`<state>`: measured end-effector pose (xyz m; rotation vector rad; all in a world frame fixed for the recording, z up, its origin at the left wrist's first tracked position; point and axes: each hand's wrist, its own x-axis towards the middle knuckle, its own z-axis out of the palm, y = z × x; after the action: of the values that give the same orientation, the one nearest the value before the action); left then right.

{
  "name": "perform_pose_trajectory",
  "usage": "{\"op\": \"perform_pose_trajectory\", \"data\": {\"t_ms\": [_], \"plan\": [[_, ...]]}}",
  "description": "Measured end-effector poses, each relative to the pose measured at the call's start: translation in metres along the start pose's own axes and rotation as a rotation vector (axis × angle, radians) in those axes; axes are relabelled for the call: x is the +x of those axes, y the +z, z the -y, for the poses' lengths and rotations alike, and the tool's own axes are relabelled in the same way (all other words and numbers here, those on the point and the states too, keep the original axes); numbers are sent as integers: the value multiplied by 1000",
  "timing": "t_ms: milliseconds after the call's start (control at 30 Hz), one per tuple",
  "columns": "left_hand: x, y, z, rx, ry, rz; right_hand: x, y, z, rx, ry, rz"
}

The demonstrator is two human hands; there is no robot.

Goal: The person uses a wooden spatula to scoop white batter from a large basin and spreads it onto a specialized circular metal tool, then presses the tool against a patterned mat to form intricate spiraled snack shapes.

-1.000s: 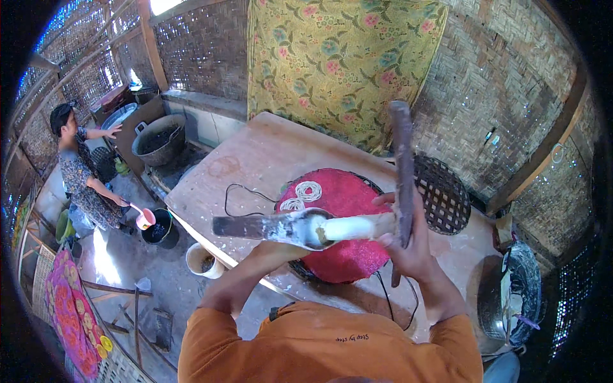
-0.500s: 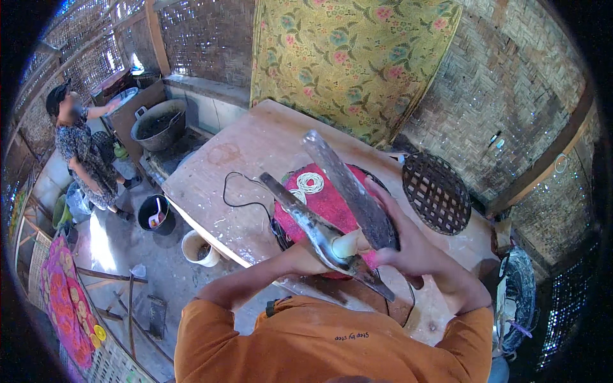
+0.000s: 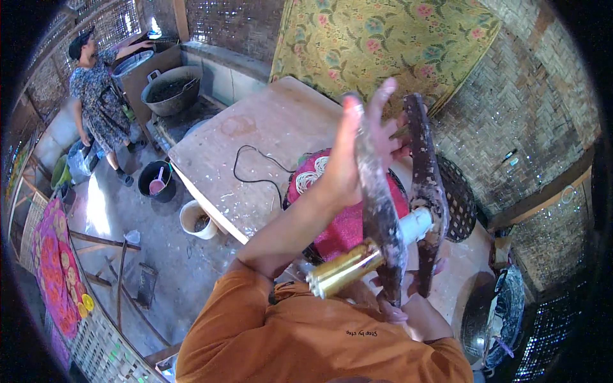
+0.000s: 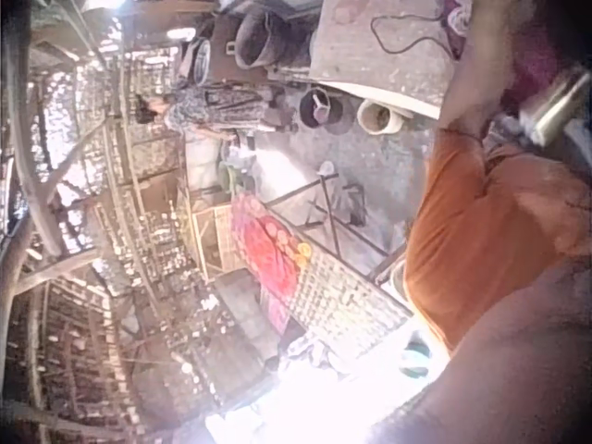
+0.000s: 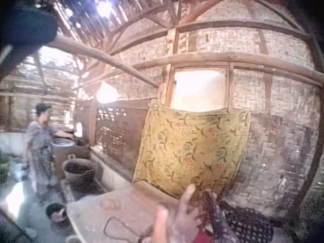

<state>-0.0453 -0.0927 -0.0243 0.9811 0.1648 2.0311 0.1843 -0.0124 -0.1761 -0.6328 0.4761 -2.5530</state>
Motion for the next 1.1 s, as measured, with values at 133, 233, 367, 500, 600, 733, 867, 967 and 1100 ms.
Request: {"op": "perform_pose_trajectory", "data": {"t_ms": [133, 233, 367, 500, 600, 733, 867, 967, 1100], "plan": [[33, -54, 6, 33, -72, 69, -13, 10, 15, -100, 1, -161], [41, -96, -6, -123, -226, 18, -2, 22, 51, -263, 89, -557], [27, -185, 17, -376, -224, -63, 18, 12, 86, -284, 147, -733], [-2, -247, 38, -519, -28, -131, 49, 17, 103, -241, 339, -841], [-15, -246, 52, -638, 30, -270, 53, 35, 117, -413, 469, -940], [4, -236, 37, -631, 165, -231, 72, 54, 132, -673, 463, -1082], [18, -215, 4, -576, 197, -151, 57, 33, 137, -838, 451, -1219], [10, -213, -13, -432, 176, -154, 76, 47, 124, -745, 409, -1100], [-3, -196, -6, -443, 180, -274, 73, 65, 121, -729, 445, -1080]]}}
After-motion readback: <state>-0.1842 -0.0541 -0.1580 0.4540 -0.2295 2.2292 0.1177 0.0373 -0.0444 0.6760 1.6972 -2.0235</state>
